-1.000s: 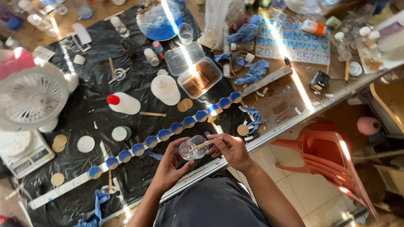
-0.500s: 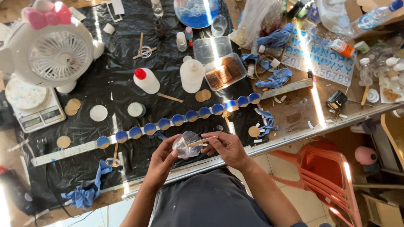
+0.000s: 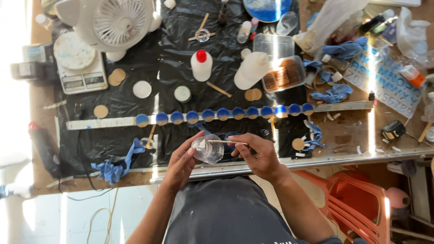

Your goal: The person applies blue paint to a series of small circular wooden discs attached to a long strip using a brush. They dip the brush into a container of blue paint and carefully coat each disc in sequence.

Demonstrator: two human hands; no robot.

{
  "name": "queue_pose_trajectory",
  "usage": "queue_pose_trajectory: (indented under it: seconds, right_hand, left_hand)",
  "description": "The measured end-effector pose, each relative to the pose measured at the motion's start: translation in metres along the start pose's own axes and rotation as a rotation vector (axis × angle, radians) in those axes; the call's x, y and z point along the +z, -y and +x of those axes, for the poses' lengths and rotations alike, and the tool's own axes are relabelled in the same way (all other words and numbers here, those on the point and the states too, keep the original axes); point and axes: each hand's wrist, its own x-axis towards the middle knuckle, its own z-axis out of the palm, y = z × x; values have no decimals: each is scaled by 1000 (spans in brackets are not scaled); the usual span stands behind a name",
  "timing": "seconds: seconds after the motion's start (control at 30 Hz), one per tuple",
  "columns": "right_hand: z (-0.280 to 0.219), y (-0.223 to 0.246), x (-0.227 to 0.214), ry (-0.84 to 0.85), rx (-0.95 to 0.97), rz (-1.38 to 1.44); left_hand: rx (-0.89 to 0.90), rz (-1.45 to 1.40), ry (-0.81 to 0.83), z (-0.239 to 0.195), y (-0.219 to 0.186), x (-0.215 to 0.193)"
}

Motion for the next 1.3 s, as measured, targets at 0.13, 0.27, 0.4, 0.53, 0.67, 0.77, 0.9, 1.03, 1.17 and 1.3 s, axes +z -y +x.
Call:
queue_pose_trajectory:
  seconds: [0.13,0.27,0.4,0.53,0.67,0.77,0.9,1.03,1.17,1.3]
  right_hand:
    - [13,18,19,59,-97,-110]
    - [26,28,40,154,-191,-254]
    - [20,17,53,118,-68,-173]
    - [18,11,62,40,-27,-156]
    - [15,-1,70,72,91,-91]
    - [6,-12,77,57,138,-117]
    - [-2,-27,88,29,208,-32]
    - [2,-27,103,32,187,-153]
    - [7,-27,117,20,209,-112]
    - [5,-31,131,57,228,-127]
  left_hand:
    - [0,-28,0,-8,-7,-16]
    - [-10,-8,15,-10,-16,-30]
    - [-47,24,16,-10,-27,-41]
    - [-67,35,9,-12,-33,-47]
    - [-120,77,8,-18,-27,-62]
    - [-163,80,4,-22,-25,-72]
    - [-201,64,-11,-24,-30,-82]
    - [-227,55,-24,-21,-30,-98]
    - [-248,76,-14,-19,-34,-113]
    - [-266,123,11,-19,-39,-129]
